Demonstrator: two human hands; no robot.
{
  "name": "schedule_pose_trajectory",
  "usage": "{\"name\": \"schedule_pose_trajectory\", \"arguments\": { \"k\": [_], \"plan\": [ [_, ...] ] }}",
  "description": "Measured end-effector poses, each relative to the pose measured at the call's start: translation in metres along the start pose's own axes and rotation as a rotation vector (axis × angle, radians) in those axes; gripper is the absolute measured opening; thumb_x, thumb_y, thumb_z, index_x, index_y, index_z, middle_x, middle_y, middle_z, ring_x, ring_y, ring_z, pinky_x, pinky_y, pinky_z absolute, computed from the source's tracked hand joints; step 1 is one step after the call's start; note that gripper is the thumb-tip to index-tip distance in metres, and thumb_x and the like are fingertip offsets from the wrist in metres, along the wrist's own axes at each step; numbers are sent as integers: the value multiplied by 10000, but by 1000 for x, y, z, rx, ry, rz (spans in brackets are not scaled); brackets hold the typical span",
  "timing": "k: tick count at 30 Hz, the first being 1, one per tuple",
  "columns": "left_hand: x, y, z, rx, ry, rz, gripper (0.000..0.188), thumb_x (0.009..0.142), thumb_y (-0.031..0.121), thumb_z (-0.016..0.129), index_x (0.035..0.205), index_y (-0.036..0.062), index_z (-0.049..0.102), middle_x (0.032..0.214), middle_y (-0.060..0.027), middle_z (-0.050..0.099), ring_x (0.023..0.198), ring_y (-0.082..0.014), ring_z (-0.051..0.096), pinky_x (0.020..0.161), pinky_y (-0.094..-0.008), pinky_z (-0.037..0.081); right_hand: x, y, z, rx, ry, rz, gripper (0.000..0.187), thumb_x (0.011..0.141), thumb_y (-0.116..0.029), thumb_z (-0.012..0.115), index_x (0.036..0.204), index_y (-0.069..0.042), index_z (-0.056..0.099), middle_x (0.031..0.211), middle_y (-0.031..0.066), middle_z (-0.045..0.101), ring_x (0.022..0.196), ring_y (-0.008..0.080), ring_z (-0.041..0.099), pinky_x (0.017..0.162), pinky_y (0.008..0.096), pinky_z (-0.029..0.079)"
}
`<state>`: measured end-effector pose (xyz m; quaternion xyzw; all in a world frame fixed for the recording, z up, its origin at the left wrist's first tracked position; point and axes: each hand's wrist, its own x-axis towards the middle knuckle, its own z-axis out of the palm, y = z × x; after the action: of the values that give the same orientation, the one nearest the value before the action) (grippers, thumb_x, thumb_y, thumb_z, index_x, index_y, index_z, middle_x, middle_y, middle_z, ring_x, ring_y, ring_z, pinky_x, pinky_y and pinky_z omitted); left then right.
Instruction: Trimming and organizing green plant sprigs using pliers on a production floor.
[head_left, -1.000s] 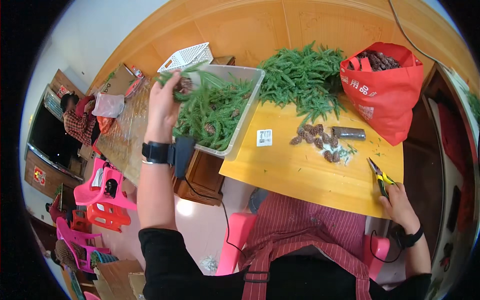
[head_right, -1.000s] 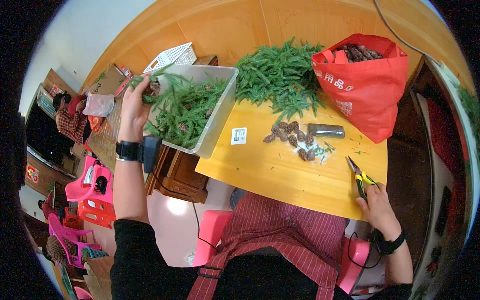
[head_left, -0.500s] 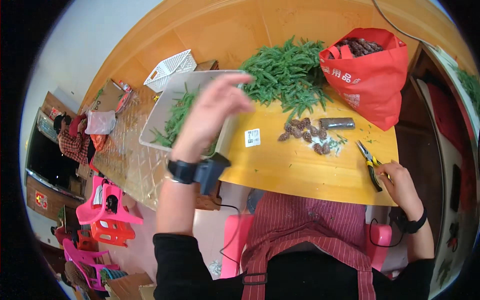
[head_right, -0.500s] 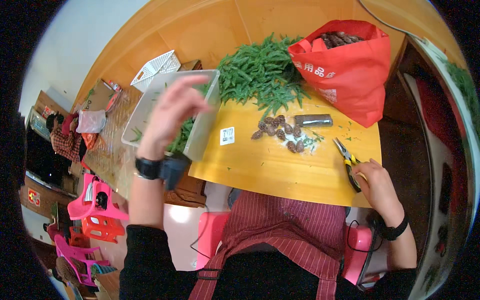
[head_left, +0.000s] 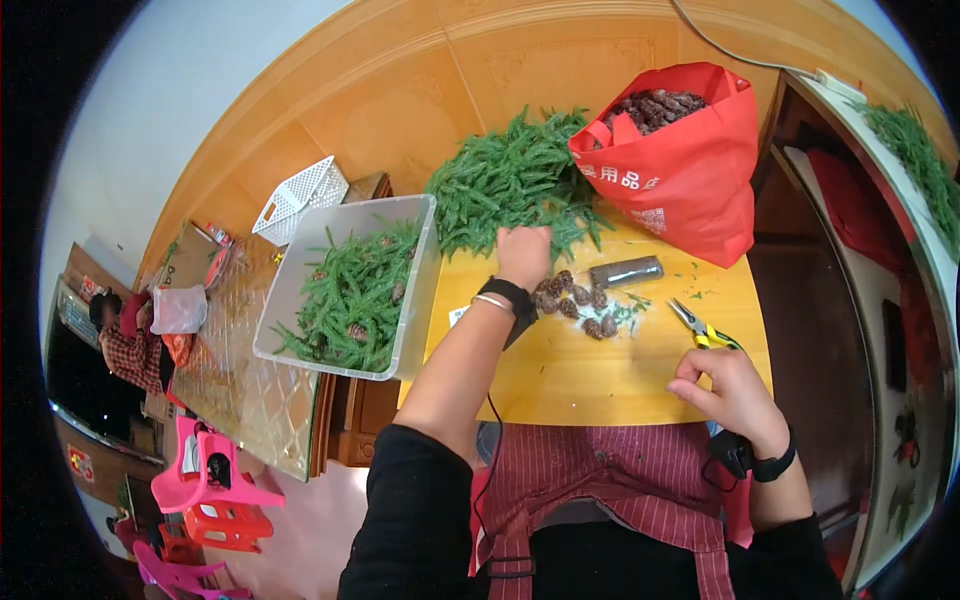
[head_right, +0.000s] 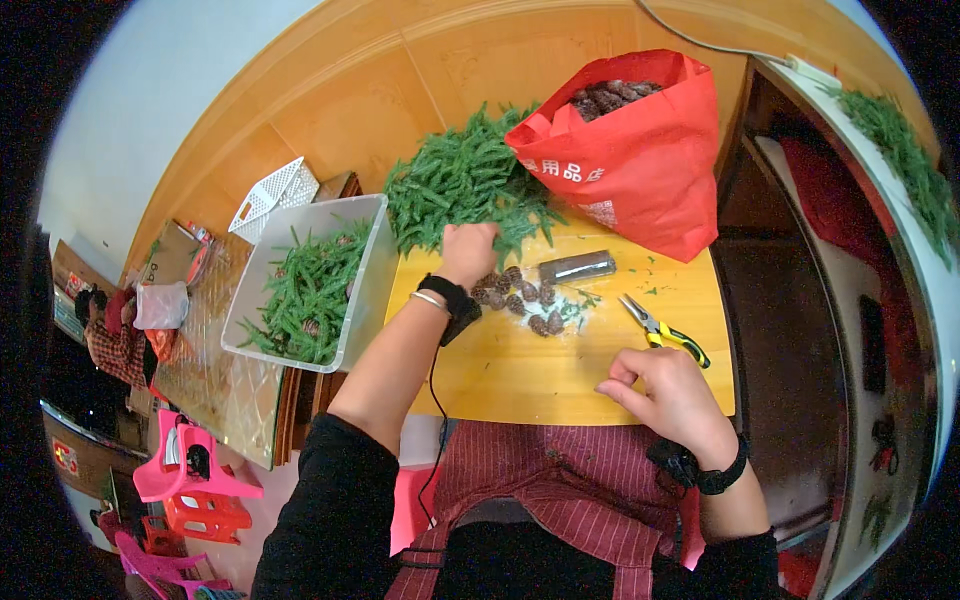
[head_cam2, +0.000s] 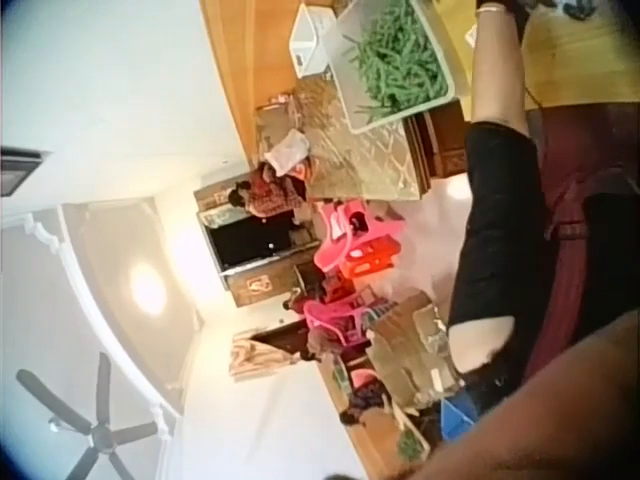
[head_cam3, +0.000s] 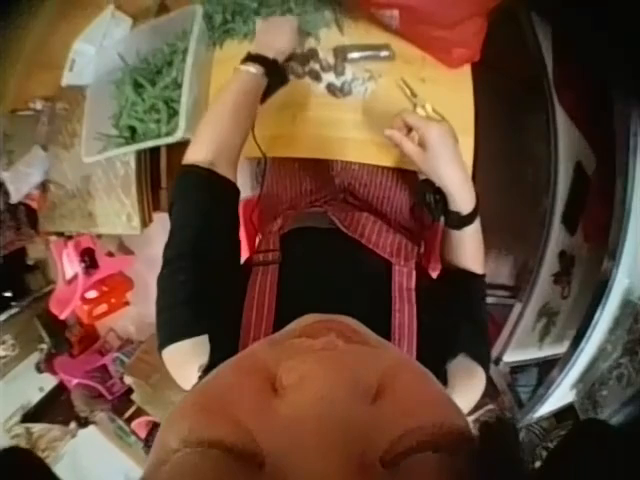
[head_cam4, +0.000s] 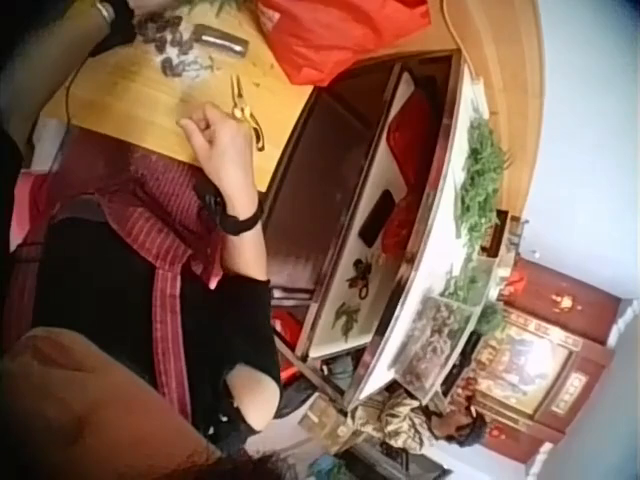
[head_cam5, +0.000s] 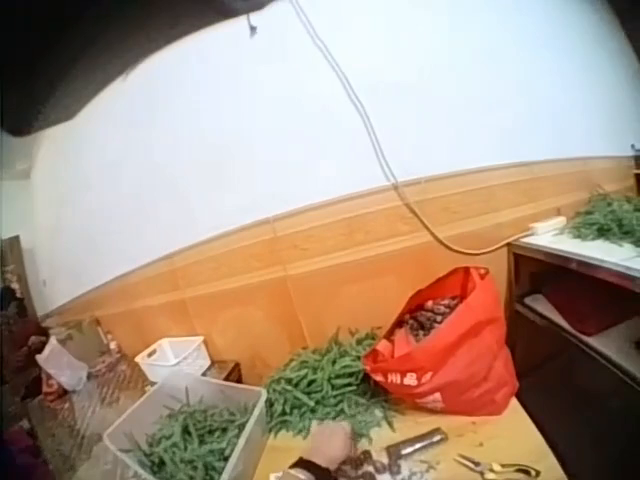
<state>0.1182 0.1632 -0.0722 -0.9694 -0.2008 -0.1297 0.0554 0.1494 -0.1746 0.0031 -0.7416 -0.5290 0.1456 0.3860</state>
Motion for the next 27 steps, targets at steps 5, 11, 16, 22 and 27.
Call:
{"name": "schedule_pose_trajectory", "arguments": {
  "k": [5, 11, 16, 22, 27],
  "plan": [
    [-14, -14, -53, -966, 12, -193, 276, 822, 107, 525, 1074, 0, 554, 854, -86, 618, 802, -204, 606, 642, -282, 481, 2, 5, -2, 87, -22, 68, 166, 752, -156, 652, 715, -20, 566, 641, 108, 584, 636, 252, 598, 586, 296, 450],
    [-74, 43, -103, -2048, -237, -227, 230, 879, 85, 500, 1106, 47, 493, 971, -53, 591, 891, -146, 578, 758, -294, 481, 34, 8, 19, 372, 206, -13, 225, 823, -76, 567, 1025, 6, 509, 969, 98, 580, 896, 163, 562, 778, 274, 449],
    [-104, 76, -103, -2150, -304, -227, 254, 883, 92, 482, 1131, 44, 460, 1002, -95, 575, 921, -208, 573, 844, -405, 487, 52, -1, 24, 906, 271, 6, 300, 870, -53, 506, 1151, 2, 416, 1043, 82, 539, 954, 154, 538, 862, 275, 417],
    [-112, 89, -97, -2241, -392, -177, 223, 902, 102, 453, 1115, 40, 465, 1052, -90, 554, 908, -184, 571, 814, -371, 493, 44, 3, 20, 864, 183, -6, 265, 841, -21, 541, 1089, -13, 447, 1007, 54, 537, 904, 111, 544, 810, 243, 426],
    [-115, 91, -96, -2323, -427, -135, 323, 934, 283, 392, 1127, 34, 465, 1036, -78, 555, 893, -177, 550, 807, -367, 483, 39, -2, 19, 815, 194, 51, 209, 820, -5, 558, 1003, -26, 459, 933, 25, 500, 868, 80, 506, 774, 220, 416]
  ]
}}
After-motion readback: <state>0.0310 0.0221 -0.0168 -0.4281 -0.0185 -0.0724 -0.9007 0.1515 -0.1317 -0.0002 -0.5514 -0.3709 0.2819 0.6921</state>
